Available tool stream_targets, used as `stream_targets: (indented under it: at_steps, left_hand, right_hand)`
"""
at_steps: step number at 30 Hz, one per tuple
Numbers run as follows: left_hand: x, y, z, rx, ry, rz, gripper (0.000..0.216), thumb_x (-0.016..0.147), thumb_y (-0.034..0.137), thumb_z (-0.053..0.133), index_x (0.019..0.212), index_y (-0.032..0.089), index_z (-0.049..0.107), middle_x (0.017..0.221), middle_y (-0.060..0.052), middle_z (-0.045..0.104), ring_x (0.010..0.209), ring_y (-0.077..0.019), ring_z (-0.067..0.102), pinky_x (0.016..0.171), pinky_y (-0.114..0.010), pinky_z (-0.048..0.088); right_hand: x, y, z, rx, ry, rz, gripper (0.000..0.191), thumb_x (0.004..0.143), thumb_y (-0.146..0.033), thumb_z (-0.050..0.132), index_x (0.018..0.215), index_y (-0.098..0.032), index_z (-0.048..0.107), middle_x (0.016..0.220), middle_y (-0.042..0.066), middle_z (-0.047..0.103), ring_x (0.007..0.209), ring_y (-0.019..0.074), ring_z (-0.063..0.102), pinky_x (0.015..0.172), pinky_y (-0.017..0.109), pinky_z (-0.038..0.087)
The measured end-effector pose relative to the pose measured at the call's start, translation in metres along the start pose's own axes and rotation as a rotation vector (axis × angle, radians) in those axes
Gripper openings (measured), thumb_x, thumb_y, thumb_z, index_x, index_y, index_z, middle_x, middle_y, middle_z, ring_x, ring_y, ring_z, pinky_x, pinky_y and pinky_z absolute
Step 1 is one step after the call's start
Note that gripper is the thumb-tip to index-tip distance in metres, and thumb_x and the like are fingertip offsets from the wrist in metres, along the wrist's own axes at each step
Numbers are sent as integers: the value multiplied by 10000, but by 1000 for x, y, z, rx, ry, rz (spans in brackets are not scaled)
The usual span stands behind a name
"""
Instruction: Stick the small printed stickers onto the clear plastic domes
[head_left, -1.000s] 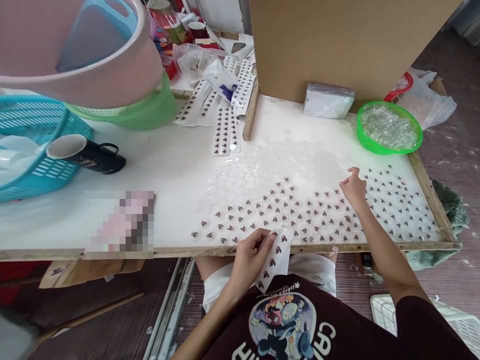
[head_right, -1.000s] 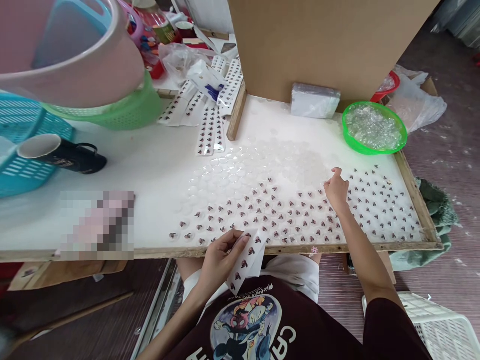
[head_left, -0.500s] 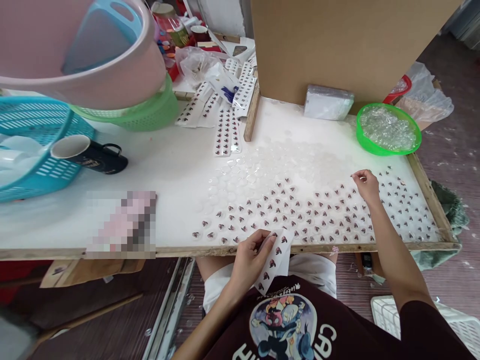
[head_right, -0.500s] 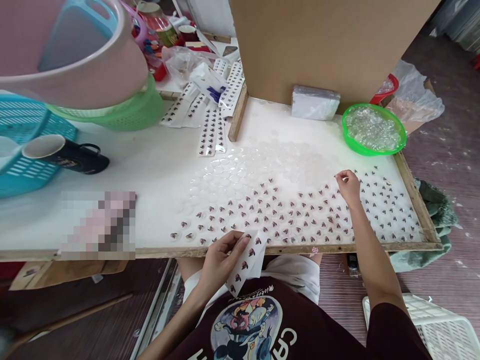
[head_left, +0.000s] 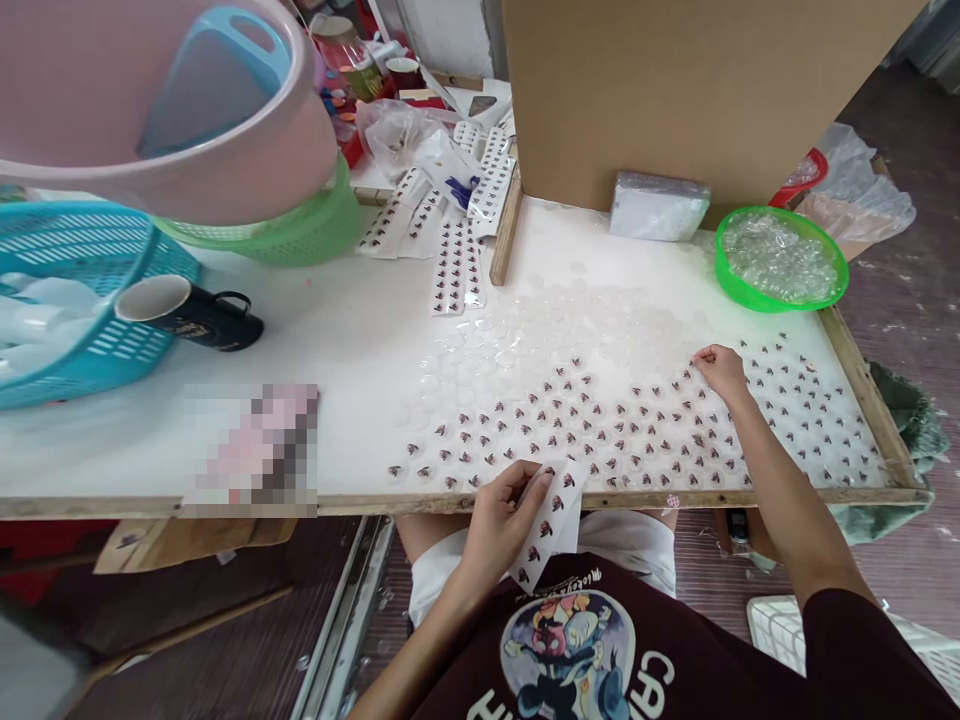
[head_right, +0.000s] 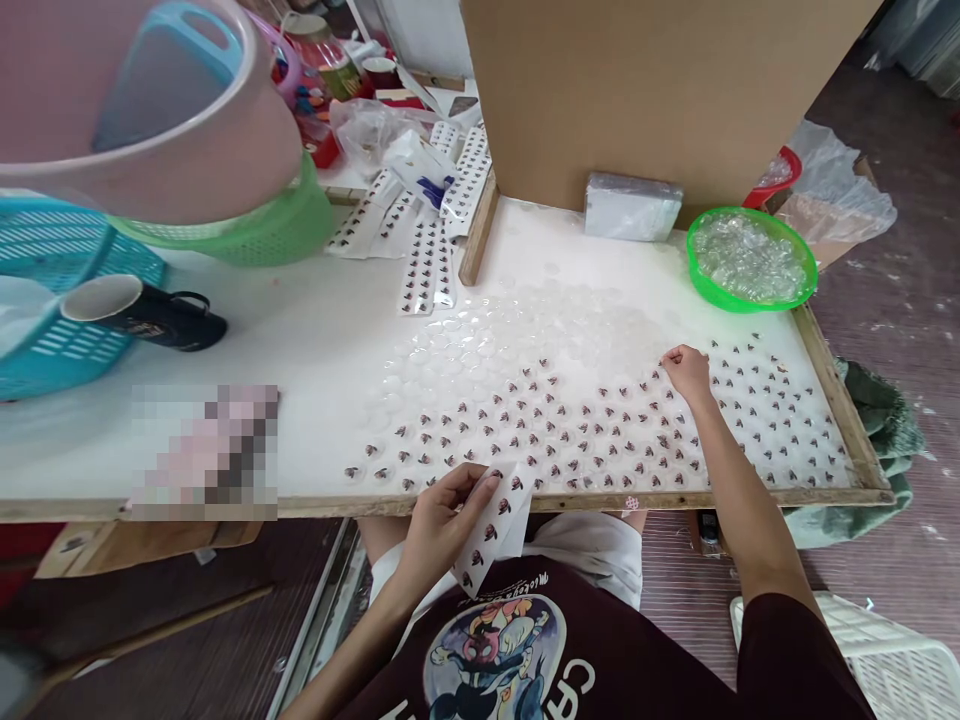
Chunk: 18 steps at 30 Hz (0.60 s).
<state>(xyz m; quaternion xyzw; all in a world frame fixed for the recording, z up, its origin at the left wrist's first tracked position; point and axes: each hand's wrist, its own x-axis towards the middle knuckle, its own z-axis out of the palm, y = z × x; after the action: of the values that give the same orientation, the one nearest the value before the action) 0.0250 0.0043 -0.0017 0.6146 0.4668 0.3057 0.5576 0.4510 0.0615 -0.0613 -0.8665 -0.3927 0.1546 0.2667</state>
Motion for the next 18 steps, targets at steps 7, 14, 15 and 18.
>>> stream_targets:
  at_steps: [7, 14, 15, 18]
  left_hand:
    - [1, 4, 1, -29, 21, -26, 258, 889, 397, 606, 770, 169, 629, 669, 7, 571, 623, -129, 488, 565, -230, 375]
    - [6, 5, 10, -234, 112, -128, 337, 867, 503, 639, 803, 176, 595, 655, 15, 544, 586, -118, 459, 514, -222, 343]
    - [7, 4, 12, -264, 115, -137, 349, 863, 518, 643, 814, 176, 592, 659, 14, 551, 583, -117, 463, 509, -221, 345]
    - [8, 3, 17, -306, 109, -144, 368, 861, 540, 648, 837, 178, 586, 665, 14, 565, 571, -114, 472, 507, -218, 361]
  right_hand:
    - [-6, -8, -9, -164, 30, 3, 71, 705, -259, 632, 763, -227, 606, 701, 22, 657, 799, 254, 614, 878, 412, 417]
    - [-82, -55, -14, 66, 141, -175, 144, 865, -342, 565, 856, -224, 649, 834, 67, 664, 789, 245, 597, 860, 444, 455]
    - [-106, -70, -10, 200, 39, -232, 177, 889, -393, 574, 901, -238, 657, 852, 64, 669, 775, 235, 600, 798, 411, 486]
    - [-174, -115, 8, 430, -427, -347, 296, 869, -492, 664, 1074, -279, 649, 944, 55, 685, 830, 231, 632, 703, 364, 526]
